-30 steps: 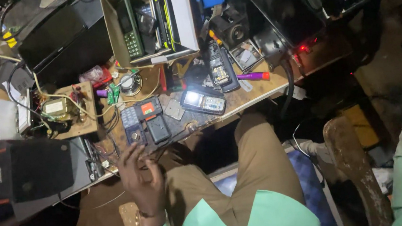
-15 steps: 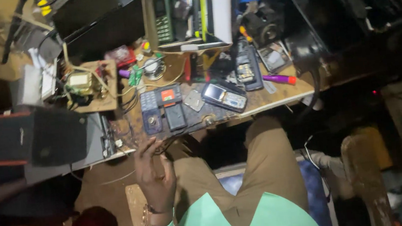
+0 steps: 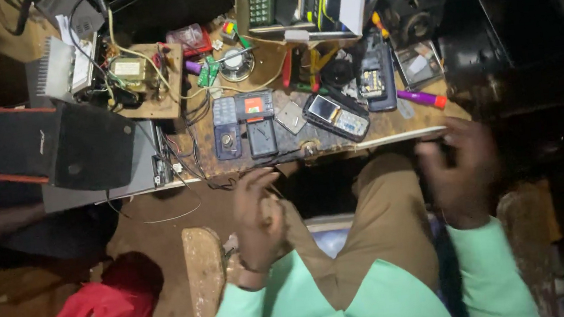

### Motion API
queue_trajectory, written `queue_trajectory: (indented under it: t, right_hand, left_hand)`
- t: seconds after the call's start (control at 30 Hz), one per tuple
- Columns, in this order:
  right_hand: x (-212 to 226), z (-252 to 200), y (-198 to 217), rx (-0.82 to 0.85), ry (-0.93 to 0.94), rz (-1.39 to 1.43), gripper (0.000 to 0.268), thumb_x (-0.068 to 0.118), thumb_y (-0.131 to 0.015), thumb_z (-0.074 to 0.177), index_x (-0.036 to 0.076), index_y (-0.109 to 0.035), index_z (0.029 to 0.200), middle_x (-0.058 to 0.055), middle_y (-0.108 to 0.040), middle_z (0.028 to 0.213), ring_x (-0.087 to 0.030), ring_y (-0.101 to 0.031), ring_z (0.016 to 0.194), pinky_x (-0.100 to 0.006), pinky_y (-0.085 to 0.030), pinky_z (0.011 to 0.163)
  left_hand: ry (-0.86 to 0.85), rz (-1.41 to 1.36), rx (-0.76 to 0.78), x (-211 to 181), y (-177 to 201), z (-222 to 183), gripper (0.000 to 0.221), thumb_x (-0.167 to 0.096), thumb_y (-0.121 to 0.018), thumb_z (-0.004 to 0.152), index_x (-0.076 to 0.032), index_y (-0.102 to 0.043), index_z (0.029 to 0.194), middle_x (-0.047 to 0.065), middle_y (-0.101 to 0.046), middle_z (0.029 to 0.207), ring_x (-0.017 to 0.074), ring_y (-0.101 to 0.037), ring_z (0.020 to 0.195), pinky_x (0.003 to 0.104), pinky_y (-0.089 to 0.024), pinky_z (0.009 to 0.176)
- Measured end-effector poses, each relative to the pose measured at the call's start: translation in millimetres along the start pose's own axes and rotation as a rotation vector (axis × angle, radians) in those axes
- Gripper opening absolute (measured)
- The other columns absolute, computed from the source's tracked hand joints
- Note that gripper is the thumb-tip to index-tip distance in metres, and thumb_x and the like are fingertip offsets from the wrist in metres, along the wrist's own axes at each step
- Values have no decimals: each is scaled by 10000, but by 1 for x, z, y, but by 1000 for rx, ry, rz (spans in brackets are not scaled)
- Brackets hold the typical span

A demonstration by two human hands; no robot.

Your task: Repairing a mobile phone by soldering components and reassembling the device

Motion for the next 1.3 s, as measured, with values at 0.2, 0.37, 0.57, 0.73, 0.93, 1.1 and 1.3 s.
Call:
queue_trajectory:
  t: [0.2, 0.37, 0.57, 0.73, 0.93, 1.1, 1.3]
  right_hand:
    - [54, 19, -61, 245, 149, -21, 460, 232, -741, 690, 8, -541, 1039, -151, -528, 879, -349, -521, 866, -429, -420, 797]
    - [47, 22, -78, 299, 186, -80, 538, 221, -757, 648, 33, -537, 1101, -155, -540, 905, -351, -513, 848, -436, -415, 774]
    - [38, 26, -76, 340, 90, -8, 507, 165, -740, 682, 68, -543, 1140, -119, -534, 903, -299, -503, 857, -380, -435, 745]
    - [45, 32, -76, 358, 81, 50, 448, 91, -715, 693, 31, -538, 1100, -152, -525, 876, -342, -490, 842, -429, -411, 771]
    - [35, 33, -81, 371, 77, 114, 414, 73, -701, 702, 56, -543, 1085, -118, -530, 897, -312, -491, 865, -413, -394, 811]
    - [33, 32, -81, 376, 69, 156, 402, 42, -691, 679, 50, -523, 1044, -129, -519, 938, -321, -491, 880, -418, -411, 788]
    - [31, 28, -81, 319, 64, 213, 326, 25, -707, 672, 34, -499, 924, -126, -529, 942, -313, -520, 896, -359, -447, 768]
  left_hand:
    - [46, -141, 103, -22, -14, -7, 298, 37, -480, 733, -29, -570, 1009, 168, -552, 989, 382, -535, 930, 462, -429, 810]
    - [67, -93, 143, -14, -27, -2, 268, 20, -503, 751, -31, -568, 1007, 144, -556, 946, 353, -553, 878, 424, -455, 774]
    - [-43, 141, 75, 18, -65, 43, 326, -145, -635, 766, -86, -560, 1077, 131, -521, 943, 319, -518, 862, 407, -402, 720]
    - [-94, 237, 124, 23, -82, 67, 232, -189, -625, 782, -137, -583, 1004, 106, -492, 1050, 315, -480, 963, 397, -368, 762]
    - [-98, 217, 138, 39, -86, 66, 65, -191, -629, 770, -139, -595, 789, 66, -509, 1029, 287, -494, 948, 389, -362, 777]
    - [-103, 247, 118, 51, -77, 60, 75, -209, -624, 784, -146, -586, 765, 59, -521, 1022, 276, -503, 935, 398, -367, 773]
    - [44, 104, 56, 31, -65, 61, 192, -123, -665, 743, -120, -578, 914, 96, -505, 933, 316, -527, 866, 396, -416, 769]
Point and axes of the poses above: each hand's wrist, its own z-axis towards the middle knuckle, its own y-axis out of the back of the hand, x = y × z, the point moved 3 cm from there along z, towards the middle knuckle
